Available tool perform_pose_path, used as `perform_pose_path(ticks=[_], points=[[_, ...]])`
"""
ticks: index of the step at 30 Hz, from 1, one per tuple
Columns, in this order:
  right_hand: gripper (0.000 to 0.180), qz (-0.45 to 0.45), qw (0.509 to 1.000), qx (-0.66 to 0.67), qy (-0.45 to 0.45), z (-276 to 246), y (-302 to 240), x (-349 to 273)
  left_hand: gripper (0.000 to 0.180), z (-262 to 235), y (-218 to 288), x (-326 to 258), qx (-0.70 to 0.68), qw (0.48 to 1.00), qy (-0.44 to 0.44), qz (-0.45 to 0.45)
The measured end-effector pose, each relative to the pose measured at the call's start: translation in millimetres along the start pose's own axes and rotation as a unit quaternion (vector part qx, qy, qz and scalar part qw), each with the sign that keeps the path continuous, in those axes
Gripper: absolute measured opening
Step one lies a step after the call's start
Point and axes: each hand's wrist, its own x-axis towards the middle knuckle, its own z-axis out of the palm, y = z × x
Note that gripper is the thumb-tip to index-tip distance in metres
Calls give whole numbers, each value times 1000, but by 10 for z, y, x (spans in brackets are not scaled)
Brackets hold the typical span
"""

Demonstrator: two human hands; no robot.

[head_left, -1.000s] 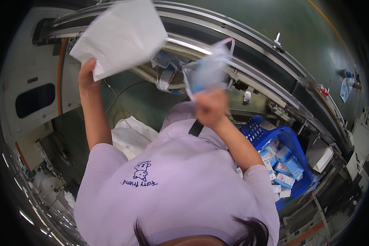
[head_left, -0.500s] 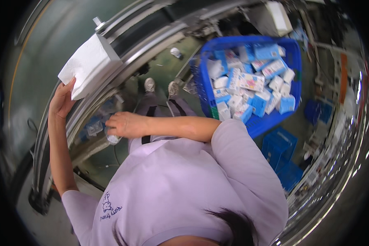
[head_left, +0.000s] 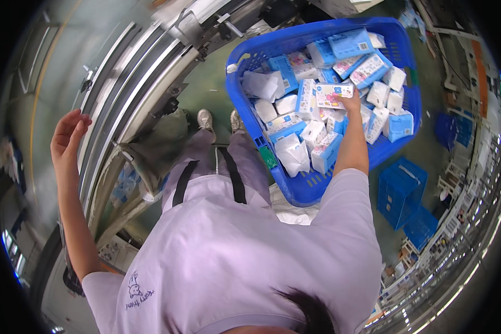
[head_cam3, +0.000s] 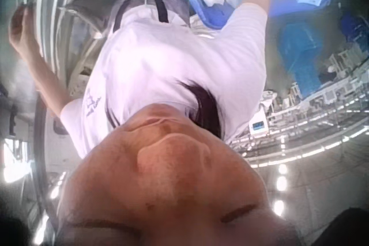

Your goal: The person picks up stacks of white tissues from a blue basket, wraps them in plastic packaging, and places them onto a conveyor belt. Later, the person moves to a packing station, places the packaged tissues into a cardboard box, and closes the box.

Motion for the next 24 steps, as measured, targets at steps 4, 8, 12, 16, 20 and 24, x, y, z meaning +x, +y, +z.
perform_pose_path(ticks=[4,8,12,16,20,24], points=[[81,-186,963,-134,140,149,-206,-277,21,667,404,-314,-32,997,-34,63],[72,-351,932,86,1,91,-1346,-1317,33,1340,545,-429,52,966,-128,216],[79,-346,831,316,-299,63,-2157,-2490,97,1799,928,-435,45,913,-238,327],[75,-412,800,377,-218,316,-2575,-2987,77,1755,902,-571,-148,929,-291,177],[36,-623,767,147,-40,473,-2887,-3145,49,1623,770,-786,-259,949,-129,126],[31,-619,751,225,-56,728,-3118,-3289,41,1496,695,-899,-244,955,2,169]])
